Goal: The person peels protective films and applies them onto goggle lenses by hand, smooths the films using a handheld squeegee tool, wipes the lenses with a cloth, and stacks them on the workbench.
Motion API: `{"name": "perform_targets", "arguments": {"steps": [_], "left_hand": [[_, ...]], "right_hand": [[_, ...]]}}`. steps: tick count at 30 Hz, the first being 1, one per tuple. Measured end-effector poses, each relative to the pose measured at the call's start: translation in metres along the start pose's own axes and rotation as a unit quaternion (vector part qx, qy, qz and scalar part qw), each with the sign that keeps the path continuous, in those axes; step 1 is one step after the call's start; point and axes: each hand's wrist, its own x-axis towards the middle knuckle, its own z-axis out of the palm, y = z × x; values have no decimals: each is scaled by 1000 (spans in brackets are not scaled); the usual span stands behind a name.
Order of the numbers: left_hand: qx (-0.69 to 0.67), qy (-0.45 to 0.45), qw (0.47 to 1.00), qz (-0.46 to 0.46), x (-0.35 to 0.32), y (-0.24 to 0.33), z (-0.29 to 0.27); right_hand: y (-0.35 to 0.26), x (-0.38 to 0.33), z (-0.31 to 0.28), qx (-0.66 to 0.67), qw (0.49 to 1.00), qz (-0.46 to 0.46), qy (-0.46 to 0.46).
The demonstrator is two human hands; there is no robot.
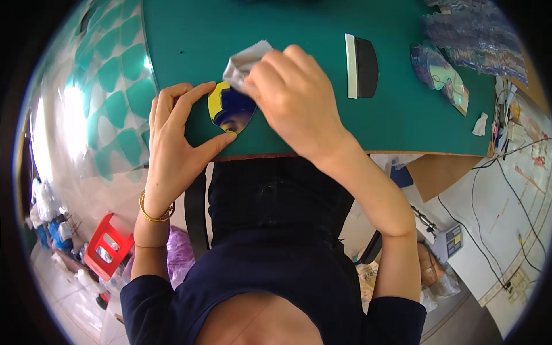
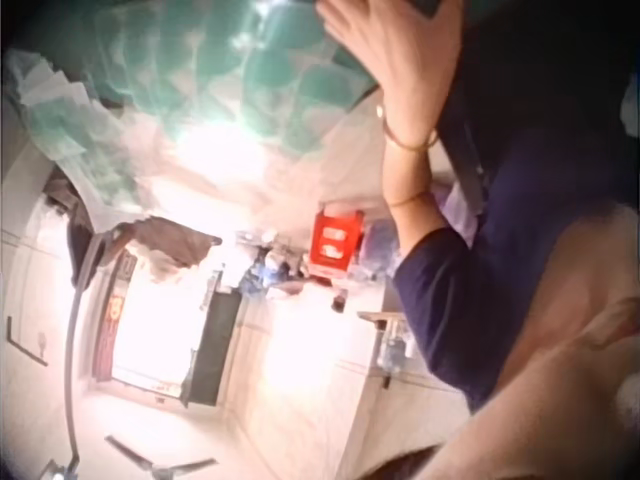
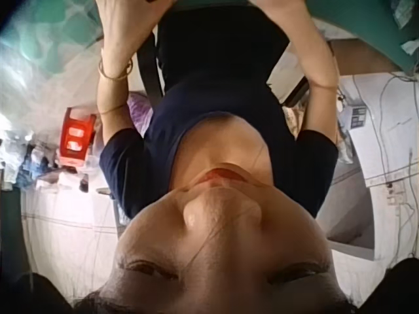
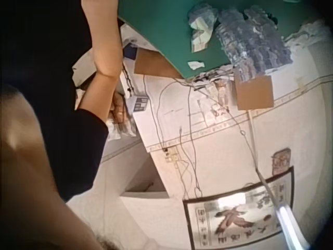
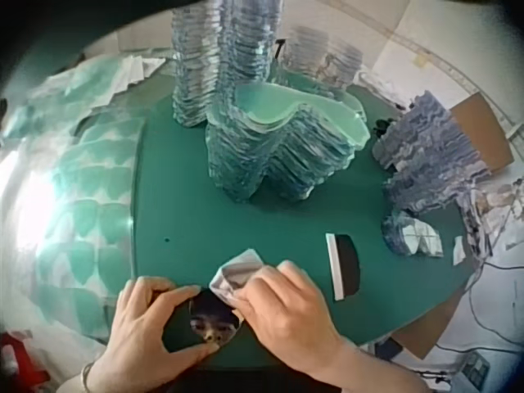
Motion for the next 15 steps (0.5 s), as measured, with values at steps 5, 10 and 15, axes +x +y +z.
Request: {"name": "perform_targets", "arguments": {"steps": [5,10,15], "left_hand": [[2,5,1000,12,4,4,5],[3,17,1000,23,1,-2,4],[2,-10,1000,-10,3,2,-2]], "right_hand": [[-22,-11,6,60,997,-24,-46],[23,-27,-29,-41,996,74,15],[12,-55,-42,22,996,78,-22]]}}
